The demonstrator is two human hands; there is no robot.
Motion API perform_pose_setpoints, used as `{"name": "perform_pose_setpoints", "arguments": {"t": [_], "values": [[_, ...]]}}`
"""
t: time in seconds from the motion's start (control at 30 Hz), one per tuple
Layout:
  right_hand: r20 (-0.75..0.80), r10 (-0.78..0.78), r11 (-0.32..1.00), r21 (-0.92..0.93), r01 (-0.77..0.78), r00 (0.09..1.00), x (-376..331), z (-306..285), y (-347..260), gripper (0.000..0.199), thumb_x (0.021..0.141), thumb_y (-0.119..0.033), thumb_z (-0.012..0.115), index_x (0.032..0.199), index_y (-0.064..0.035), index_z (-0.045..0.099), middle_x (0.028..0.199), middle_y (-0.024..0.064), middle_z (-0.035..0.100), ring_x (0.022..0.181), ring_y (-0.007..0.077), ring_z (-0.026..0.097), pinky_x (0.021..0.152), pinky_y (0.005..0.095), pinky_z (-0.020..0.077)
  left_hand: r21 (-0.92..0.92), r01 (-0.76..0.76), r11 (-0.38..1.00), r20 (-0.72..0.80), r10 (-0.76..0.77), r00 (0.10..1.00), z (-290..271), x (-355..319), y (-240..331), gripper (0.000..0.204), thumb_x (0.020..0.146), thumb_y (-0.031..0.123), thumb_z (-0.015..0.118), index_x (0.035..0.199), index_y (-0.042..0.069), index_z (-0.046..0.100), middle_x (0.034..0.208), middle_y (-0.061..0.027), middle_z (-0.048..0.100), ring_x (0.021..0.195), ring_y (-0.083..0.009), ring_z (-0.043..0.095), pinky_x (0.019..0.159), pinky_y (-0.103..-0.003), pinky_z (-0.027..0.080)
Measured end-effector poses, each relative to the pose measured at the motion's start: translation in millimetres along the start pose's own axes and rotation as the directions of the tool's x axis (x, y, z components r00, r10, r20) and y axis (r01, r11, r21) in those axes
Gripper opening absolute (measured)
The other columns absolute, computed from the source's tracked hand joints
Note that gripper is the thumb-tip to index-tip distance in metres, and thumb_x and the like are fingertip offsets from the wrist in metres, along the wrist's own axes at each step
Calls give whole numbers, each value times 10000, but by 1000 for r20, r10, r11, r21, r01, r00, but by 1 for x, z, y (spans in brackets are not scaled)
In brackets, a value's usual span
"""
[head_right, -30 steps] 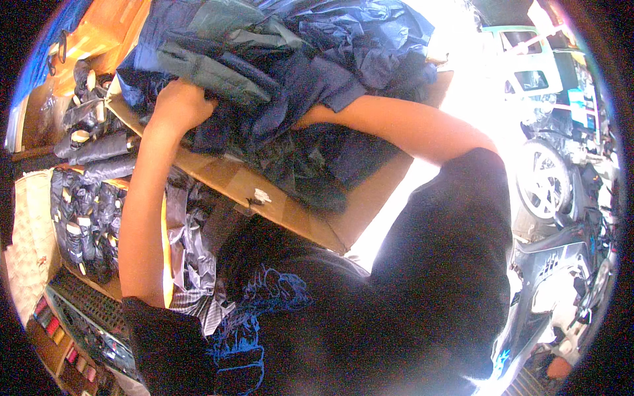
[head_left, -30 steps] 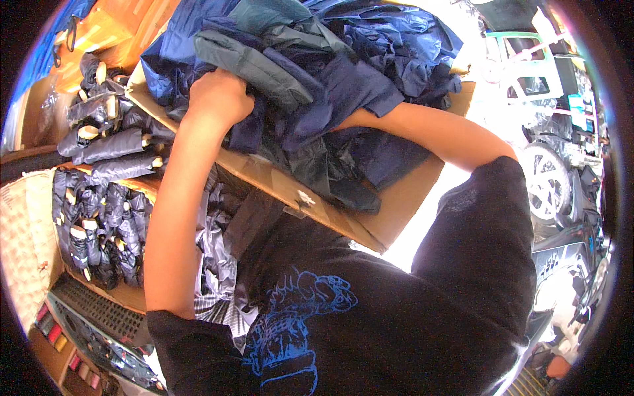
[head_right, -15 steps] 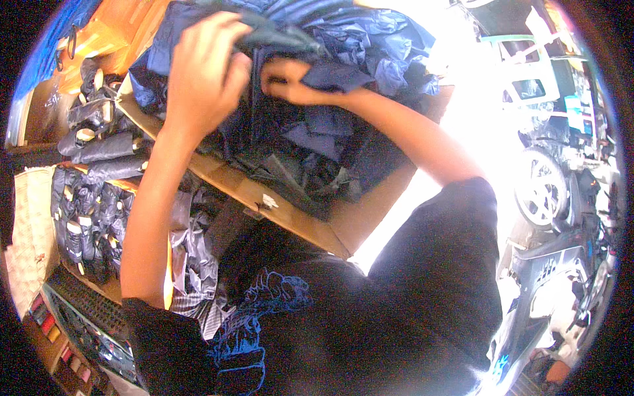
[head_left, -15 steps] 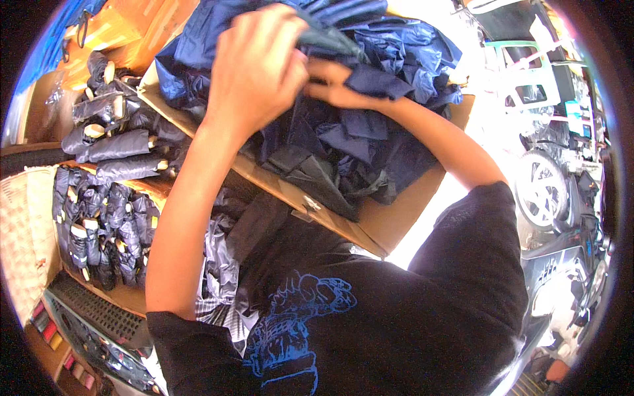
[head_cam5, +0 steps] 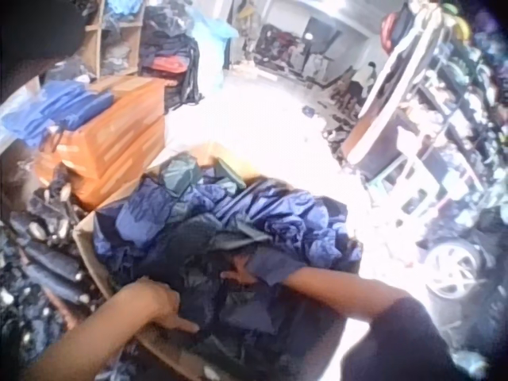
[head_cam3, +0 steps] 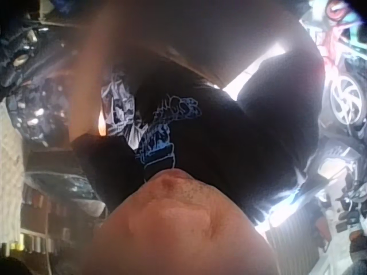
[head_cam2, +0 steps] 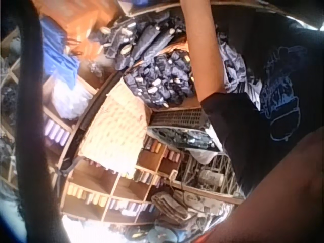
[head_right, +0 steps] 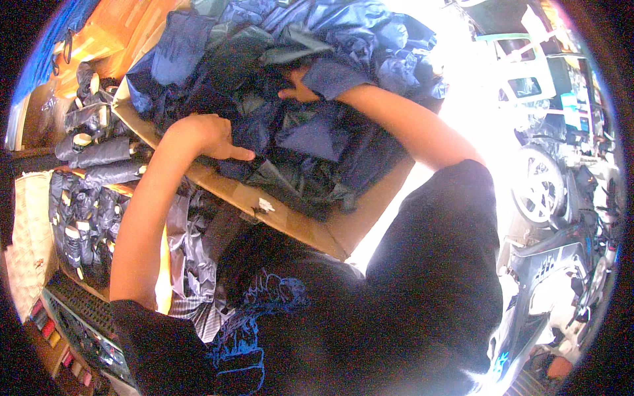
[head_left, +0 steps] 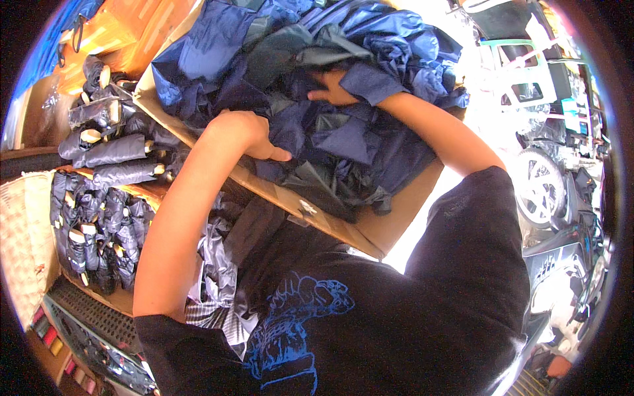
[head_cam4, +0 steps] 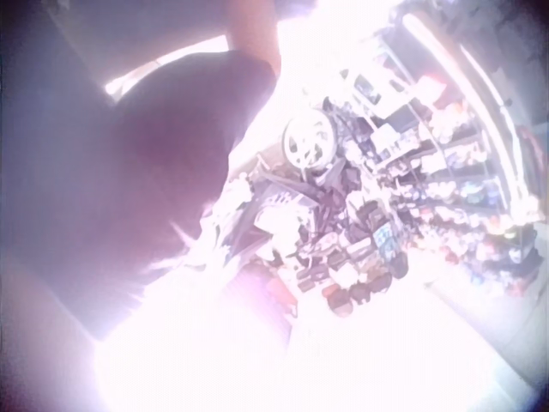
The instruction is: The person sits on the floor and folds dark blue garments from a cardboard box. They fold each item by hand and place the folded pieces into a nearby orange basket.
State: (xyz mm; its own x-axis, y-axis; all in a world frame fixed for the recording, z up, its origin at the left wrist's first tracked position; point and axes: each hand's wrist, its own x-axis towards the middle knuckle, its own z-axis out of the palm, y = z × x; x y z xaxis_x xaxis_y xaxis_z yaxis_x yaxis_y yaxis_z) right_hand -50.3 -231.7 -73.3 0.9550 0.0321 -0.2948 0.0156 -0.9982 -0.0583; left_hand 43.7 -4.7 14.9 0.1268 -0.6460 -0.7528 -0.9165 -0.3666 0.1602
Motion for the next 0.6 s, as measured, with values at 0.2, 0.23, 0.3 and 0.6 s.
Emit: {"name": "perform_pose_setpoints", "arguments": {"t": [0.2, 0.23, 0.3, 0.6], "values": [[656, -219, 973, 90, 213, 723, 0, 0, -43, 486, 918, -455, 524, 883, 7, 669, 907, 184, 659, 857, 318, 619, 903, 439, 436, -85, 69, 994, -40, -73, 997, 8, 16, -4, 620, 829, 560, 619, 1190, 57, 646, 1291, -138, 591, 1210, -298, 555, 1048, -481, 371], [673, -310, 947, 158, 279, 672, -2, 7, -43, 460, 913, -422, 548, 821, 13, 666, 850, 166, 660, 798, 305, 618, 878, 423, 445, -14, 28, 1000, -71, -29, 997, 8, 15, -3, 583, 811, 536, 648, 1123, 45, 669, 1222, -158, 618, 1163, -316, 579, 1014, -475, 406], [180, -425, 833, 461, 305, 887, 0, 8, -41, 335, 889, -317, 589, 806, 4, 641, 862, 157, 643, 790, 308, 594, 875, 413, 445, 125, -35, 992, -117, 50, 992, 11, 12, -1, 515, 774, 489, 707, 990, 21, 714, 1083, -197, 674, 1069, -353, 626, 944, -465, 476], [-41, -301, 954, -18, 301, 953, 1, 34, -47, 607, 876, -321, 553, 1413, -82, 401, 1430, 260, 385, 1334, 398, 365, 1119, 481, 291, 96, 347, 933, -92, -339, 936, 3, -6, -4, 520, 763, 310, 737, 1230, 105, 637, 1351, -101, 556, 1277, -288, 495, 1086, -501, 286]]}}
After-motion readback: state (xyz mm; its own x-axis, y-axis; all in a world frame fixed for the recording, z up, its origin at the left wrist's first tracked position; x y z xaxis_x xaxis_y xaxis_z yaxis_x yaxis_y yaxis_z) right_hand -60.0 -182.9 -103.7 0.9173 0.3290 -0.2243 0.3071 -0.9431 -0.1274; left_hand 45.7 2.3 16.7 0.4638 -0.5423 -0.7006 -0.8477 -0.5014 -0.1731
